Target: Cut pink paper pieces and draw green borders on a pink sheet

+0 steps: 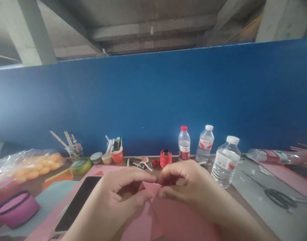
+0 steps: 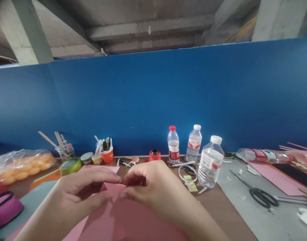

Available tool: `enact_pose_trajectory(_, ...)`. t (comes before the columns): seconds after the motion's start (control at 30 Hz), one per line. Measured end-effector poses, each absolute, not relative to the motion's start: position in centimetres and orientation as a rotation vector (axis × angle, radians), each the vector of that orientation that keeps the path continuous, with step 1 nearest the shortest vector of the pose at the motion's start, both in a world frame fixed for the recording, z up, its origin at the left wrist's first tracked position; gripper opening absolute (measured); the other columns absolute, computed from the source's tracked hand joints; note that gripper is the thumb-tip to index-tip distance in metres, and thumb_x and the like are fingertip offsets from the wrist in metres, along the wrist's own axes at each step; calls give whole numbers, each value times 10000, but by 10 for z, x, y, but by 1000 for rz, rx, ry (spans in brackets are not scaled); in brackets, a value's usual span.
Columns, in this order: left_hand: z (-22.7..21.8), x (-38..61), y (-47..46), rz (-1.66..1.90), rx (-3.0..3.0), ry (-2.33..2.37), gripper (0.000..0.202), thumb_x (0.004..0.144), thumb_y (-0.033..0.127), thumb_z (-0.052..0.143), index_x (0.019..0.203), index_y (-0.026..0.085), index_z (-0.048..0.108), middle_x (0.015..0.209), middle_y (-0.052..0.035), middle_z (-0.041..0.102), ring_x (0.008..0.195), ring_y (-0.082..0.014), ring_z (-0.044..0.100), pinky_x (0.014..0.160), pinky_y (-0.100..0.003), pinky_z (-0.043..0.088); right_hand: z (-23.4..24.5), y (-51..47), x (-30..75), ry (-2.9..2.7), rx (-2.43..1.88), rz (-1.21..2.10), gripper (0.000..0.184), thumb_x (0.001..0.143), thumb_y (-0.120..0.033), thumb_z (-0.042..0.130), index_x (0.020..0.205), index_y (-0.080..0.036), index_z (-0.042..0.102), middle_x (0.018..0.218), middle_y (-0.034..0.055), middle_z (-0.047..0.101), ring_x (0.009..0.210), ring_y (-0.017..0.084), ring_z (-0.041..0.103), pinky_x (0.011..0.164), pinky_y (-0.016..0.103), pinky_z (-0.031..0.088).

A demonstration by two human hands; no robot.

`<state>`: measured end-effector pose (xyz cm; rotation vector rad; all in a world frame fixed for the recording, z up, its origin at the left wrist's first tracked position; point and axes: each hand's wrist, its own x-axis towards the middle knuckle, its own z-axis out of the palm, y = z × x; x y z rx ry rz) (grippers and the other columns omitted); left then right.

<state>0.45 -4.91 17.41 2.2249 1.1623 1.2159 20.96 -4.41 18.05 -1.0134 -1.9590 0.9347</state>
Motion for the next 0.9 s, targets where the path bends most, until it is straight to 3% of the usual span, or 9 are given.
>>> enact_pose_trajectory(0.17,175,8,-49,1205,2205,1176,128,730,219,664,823,290,717,872,1,719,817,-204,675,477,-173,534,179,-42,210,-1966,-1011,937,54,739,-216,658,750,-229,709,697,-54,682,624,100,584,531,179,393)
enact_pose_trajectory(0.53,173,11,-49,1240,2190,1199,91,736,210,664,766,278,716,771,18,708,718,-171,678,543,-189,561,182,-45,208,-1980,-977,798,83,773,-214,638,715,-227,697,642,-64,658,578,86,558,492,171,360)
enact_pose_trajectory(0.9,174,14,-51,1282,2237,1215,62,744,234,650,728,248,708,747,3,702,719,-189,676,467,-189,528,180,-51,203,-1986,-882,619,153,796,-124,575,694,-200,659,662,-36,654,615,110,588,559,196,422)
